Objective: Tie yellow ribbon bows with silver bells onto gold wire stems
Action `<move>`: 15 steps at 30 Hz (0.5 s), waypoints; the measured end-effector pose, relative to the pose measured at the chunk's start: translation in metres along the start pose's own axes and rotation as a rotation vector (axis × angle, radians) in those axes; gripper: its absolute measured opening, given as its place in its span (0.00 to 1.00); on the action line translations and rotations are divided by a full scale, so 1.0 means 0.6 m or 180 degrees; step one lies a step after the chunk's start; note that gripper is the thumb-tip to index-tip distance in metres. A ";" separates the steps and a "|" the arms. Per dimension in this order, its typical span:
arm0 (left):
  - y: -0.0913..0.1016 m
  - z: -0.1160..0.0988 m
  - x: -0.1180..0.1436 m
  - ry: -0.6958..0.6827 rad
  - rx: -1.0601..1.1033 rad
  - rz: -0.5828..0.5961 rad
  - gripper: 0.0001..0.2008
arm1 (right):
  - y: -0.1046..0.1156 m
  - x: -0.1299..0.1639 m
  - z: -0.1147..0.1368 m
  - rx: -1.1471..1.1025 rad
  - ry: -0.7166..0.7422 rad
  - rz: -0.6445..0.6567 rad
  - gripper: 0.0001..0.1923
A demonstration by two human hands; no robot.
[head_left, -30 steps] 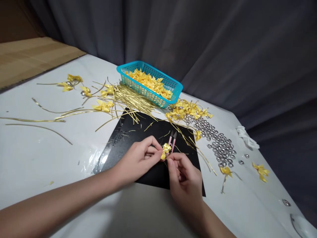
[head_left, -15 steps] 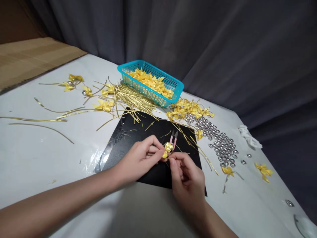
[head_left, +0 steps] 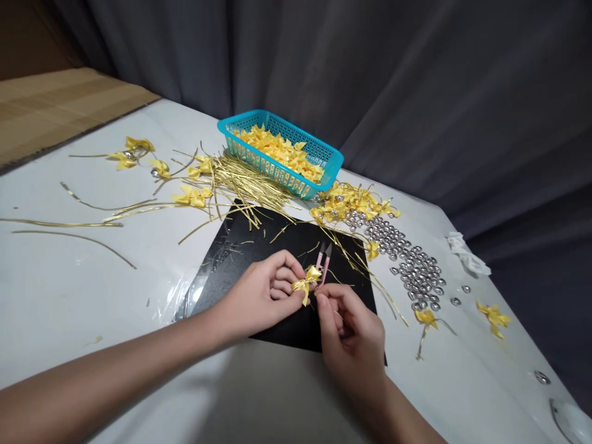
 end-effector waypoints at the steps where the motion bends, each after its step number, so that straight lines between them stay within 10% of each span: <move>1: 0.001 -0.002 0.000 -0.0060 -0.0134 -0.0029 0.07 | 0.000 0.000 -0.001 0.0013 -0.0029 0.0001 0.04; 15: 0.007 -0.016 0.001 -0.0180 -0.1023 0.0028 0.02 | -0.007 -0.001 0.001 -0.0055 -0.0095 0.0320 0.05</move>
Point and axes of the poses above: each hand's wrist, its own x-axis away from the middle knuckle, its own y-axis out of the back of the hand, z = x × y, the point moved 6 cm from there along -x, towards the middle knuckle, and after that the axes turned 10 degrees about -y, right-handed, at the moved point
